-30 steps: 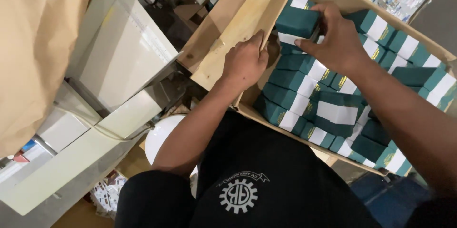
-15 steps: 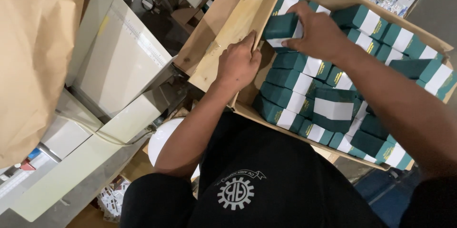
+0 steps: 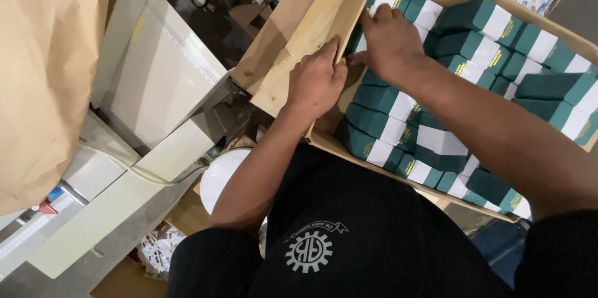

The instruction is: The person packs small printed boxes from a production machine into a larger shipping carton.

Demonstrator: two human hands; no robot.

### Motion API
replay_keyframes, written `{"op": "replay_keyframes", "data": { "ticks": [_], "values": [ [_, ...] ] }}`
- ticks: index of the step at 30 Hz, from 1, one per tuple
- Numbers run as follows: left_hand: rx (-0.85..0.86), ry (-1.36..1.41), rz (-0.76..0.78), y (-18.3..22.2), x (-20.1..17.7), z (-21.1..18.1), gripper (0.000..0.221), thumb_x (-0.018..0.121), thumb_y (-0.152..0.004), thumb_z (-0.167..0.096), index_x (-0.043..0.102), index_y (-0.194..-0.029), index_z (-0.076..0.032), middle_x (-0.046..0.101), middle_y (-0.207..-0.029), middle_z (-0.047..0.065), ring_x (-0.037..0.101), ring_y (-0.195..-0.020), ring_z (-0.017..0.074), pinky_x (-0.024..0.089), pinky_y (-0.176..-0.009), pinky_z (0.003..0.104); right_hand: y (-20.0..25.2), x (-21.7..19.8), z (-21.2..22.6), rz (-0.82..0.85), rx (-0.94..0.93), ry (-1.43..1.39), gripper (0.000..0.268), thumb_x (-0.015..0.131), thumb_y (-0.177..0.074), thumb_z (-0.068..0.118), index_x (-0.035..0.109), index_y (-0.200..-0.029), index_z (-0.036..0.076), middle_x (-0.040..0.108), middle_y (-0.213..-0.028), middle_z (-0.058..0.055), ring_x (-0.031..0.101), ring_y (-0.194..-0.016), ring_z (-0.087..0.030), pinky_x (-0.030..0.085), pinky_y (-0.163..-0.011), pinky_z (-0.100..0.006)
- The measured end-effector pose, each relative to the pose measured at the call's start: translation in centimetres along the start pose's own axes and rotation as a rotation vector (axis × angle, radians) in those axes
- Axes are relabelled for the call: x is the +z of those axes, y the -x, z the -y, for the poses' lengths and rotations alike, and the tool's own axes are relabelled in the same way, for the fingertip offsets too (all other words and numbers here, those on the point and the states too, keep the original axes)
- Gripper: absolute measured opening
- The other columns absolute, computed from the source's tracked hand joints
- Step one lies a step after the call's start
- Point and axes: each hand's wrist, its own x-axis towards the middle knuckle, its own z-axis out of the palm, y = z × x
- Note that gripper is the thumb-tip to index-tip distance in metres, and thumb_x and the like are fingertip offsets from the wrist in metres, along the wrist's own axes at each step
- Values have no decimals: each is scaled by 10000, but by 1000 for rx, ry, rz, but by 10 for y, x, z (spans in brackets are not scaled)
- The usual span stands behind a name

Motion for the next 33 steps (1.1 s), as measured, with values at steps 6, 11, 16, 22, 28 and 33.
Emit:
{"op": "replay_keyframes", "data": {
  "ticks": [6, 11, 16, 22, 28, 33],
  "values": [
    [22, 64, -55, 1, 1, 3, 510, 587, -923, -243, 574, -1399, -61, 737, -1172, 201, 704, -994, 426, 546, -867, 540, -7, -1, -18, 131, 13, 26, 664, 919, -681, 264, 626, -1213, -6, 621, -1117, -256, 620, -1058, -447, 553, -792, -523],
    [17, 17, -69, -1, 7, 2, 504, 599, -930, -236, 579, -1401, -57, 727, -1190, 201, 707, -1000, 417, 551, -874, 534, -19, 14, -42, 213, -21, -6, 437, 889, -764, 272, 688, -1061, 23, 694, -980, -223, 674, -968, -422, 552, -777, -524],
    [91, -106, -139, 3, 5, -8, 485, 643, -915, -222, 577, -1347, -11, 701, -1275, 178, 716, -991, 400, 570, -835, 506, -6, 14, -54, 194, -93, 12, 350, 869, -791, 290, 716, -983, 41, 718, -875, -211, 702, -897, -416, 555, -766, -523],
    [110, -179, -165, 6, 7, -16, 485, 661, -921, -190, 572, -1360, -5, 692, -1256, 186, 717, -1006, 403, 576, -830, 506, -14, -5, -65, 282, -54, 55, 307, 879, -754, 363, 782, -899, 110, 744, -898, -150, 713, -901, -394, 561, -757, -532],
    [102, -142, -180, 5, 12, -14, 476, 661, -895, -163, 584, -1344, -27, 705, -1229, 192, 716, -980, 411, 574, -823, 523, -29, 36, -75, 392, -148, 191, 394, 937, -625, 393, 810, -882, 122, 758, -903, -139, 730, -897, -368, 582, -757, -489],
    [218, -276, -288, 10, 10, -14, 496, 696, -904, -187, 562, -1341, 4, 686, -1236, 218, 698, -1039, 397, 556, -942, 474, -30, 36, -73, 430, -170, 243, 354, 929, -655, 379, 820, -874, 123, 770, -914, -116, 729, -953, -344, 579, -785, -479]
  ]
}}
